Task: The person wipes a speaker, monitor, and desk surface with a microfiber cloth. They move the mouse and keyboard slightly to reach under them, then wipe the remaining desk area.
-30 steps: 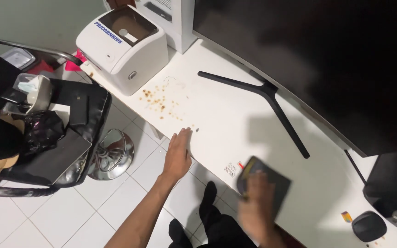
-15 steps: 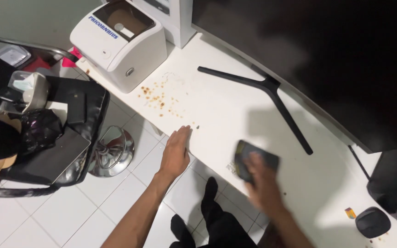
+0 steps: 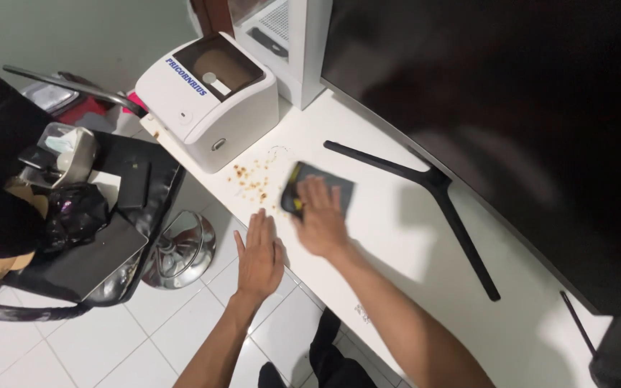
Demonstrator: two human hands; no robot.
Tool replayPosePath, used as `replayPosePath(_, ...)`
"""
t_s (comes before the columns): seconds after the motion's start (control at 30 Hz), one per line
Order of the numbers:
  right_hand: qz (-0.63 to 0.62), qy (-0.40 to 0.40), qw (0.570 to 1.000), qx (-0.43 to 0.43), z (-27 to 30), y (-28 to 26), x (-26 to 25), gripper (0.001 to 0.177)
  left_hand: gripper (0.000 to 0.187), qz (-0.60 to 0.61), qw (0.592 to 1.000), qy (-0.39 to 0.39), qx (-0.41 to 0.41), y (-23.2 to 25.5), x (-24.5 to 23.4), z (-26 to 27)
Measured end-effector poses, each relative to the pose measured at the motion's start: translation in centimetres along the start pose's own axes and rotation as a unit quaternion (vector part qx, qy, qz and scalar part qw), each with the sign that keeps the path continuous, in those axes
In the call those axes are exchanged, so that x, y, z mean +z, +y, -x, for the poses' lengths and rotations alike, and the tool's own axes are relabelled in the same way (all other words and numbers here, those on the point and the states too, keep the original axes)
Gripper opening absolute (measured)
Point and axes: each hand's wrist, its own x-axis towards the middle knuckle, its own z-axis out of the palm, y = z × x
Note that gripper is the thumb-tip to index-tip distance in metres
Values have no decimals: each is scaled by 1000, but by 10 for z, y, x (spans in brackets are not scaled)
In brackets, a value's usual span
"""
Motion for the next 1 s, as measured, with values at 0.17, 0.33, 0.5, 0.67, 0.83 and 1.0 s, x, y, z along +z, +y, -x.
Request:
replayPosePath(0.17, -38, -114, 991, -54, 50, 7, -44, 76, 59, -2, 997, 53, -55, -19, -4, -33)
replayPosePath(0.33, -27, -74, 997, 28, 46, 80, -49, 82, 62, -27, 997, -9, -75, -19, -18, -43)
replayPosePath(0.5, 51, -84, 994, 40, -45, 25, -35, 77, 72, 53, 995, 11, -87, -9, -8, -43)
replayPosePath(0.67, -13, -149, 979, -138, -37, 5, -21, 81, 83, 11, 995, -4, -100, -6, -13, -49)
replayPosePath(0.83, 12, -208, 961, -181, -53, 16, -34, 89, 72, 5, 990, -11, -139, 1, -14, -47)
replayPosePath(1.0, -122, -54, 977, -165, -42, 26, 0, 52, 71, -15, 990, -18, -142, -2, -13, -50)
